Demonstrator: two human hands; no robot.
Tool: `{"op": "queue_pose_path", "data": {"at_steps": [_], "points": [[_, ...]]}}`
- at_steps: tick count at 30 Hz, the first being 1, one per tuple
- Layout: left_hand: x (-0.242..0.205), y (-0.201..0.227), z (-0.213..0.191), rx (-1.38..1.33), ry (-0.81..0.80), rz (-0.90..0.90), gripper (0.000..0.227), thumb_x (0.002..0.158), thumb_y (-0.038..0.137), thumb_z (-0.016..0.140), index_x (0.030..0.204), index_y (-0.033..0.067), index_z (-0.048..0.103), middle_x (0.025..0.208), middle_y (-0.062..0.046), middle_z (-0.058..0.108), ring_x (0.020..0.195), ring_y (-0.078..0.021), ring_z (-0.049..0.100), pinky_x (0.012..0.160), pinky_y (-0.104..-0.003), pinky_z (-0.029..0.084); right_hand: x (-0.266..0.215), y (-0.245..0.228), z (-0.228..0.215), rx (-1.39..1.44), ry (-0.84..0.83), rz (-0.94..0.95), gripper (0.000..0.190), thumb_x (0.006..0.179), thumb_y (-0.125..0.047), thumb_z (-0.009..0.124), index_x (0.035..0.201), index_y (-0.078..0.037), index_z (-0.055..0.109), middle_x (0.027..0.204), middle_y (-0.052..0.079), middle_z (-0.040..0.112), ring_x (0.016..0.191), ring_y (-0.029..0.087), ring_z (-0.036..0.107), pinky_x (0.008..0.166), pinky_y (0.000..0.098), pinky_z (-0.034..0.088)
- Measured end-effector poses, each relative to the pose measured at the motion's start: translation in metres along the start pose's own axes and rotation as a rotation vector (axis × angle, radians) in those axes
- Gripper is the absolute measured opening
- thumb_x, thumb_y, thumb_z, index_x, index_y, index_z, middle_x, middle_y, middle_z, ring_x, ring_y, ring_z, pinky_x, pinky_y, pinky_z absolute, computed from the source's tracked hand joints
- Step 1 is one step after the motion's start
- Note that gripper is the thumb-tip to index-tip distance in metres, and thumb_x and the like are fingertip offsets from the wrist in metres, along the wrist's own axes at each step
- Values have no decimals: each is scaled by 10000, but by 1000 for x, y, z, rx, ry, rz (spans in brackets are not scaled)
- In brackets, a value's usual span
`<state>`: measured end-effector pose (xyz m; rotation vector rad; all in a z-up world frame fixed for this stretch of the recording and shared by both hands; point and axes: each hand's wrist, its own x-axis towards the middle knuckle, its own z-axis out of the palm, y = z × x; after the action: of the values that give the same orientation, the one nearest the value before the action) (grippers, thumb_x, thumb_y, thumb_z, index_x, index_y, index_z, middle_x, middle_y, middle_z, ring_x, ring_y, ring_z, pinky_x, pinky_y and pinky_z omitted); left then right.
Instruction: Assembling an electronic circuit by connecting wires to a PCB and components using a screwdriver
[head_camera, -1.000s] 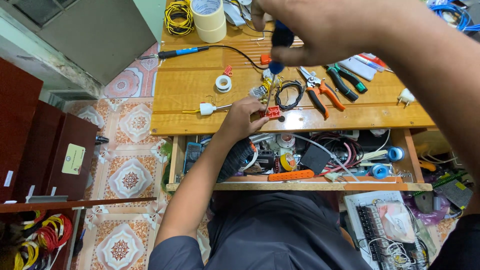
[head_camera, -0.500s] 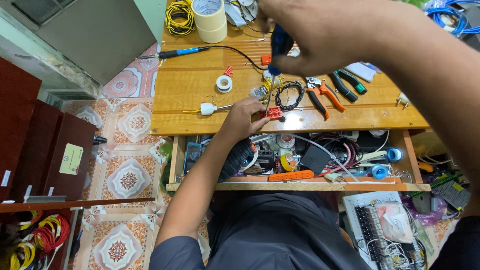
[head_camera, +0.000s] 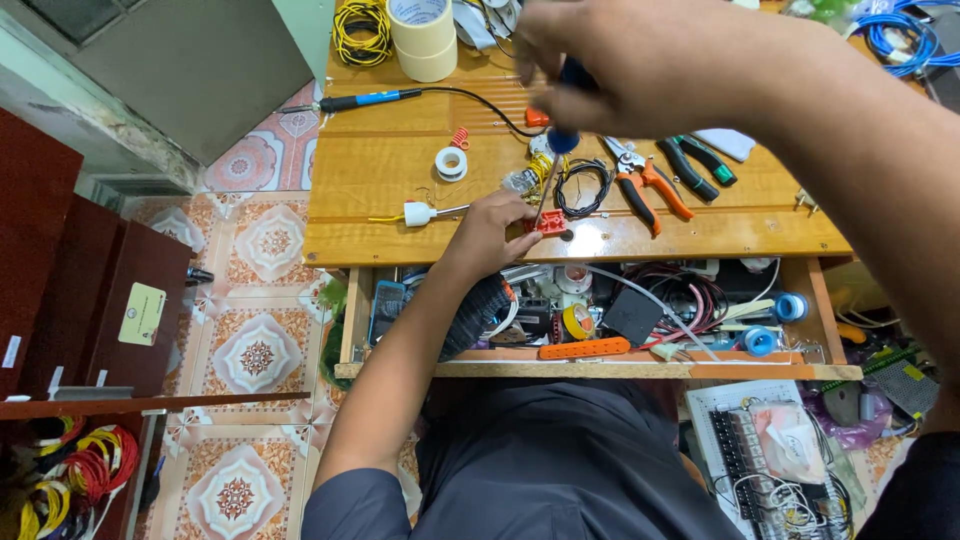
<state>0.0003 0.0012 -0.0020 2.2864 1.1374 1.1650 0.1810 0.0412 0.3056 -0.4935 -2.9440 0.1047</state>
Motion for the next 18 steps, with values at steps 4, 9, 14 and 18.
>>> {"op": "queue_pose_path", "data": {"at_steps": [4,9,14,18], "points": [[-1,0,-1,-25,0,16,269,816,126,877,1023,-3,761,968,-121,743,857,-240,670,753,-348,564,-2,-3,-5,-29,-29,-93,565,668,-72,694,1213,-47,546,1111,165,614,966,385,585,768,499,434],[-1,-1,0,-37,8,7,261,818,115,873,1024,-1,763,968,-112,743,858,-236,666,782,-345,553,-1,-2,1,-43,7,69,128,1023,-151,616,1118,-72,648,909,124,695,752,350,628,626,487,455],[0,2,-3,-44,4,26,266,822,110,876,1019,-17,751,939,-110,727,838,-231,655,748,-337,554,-7,-4,-6,-37,-44,13,492,672,-82,676,1156,-79,586,991,134,639,803,353,594,670,479,434],[0,2,-2,-29,8,15,266,821,119,869,1024,-13,762,950,-110,740,848,-228,670,760,-337,567,-10,-6,-9,-44,-97,100,495,697,-168,645,1181,-78,701,1033,135,712,775,357,661,671,474,489]]}}
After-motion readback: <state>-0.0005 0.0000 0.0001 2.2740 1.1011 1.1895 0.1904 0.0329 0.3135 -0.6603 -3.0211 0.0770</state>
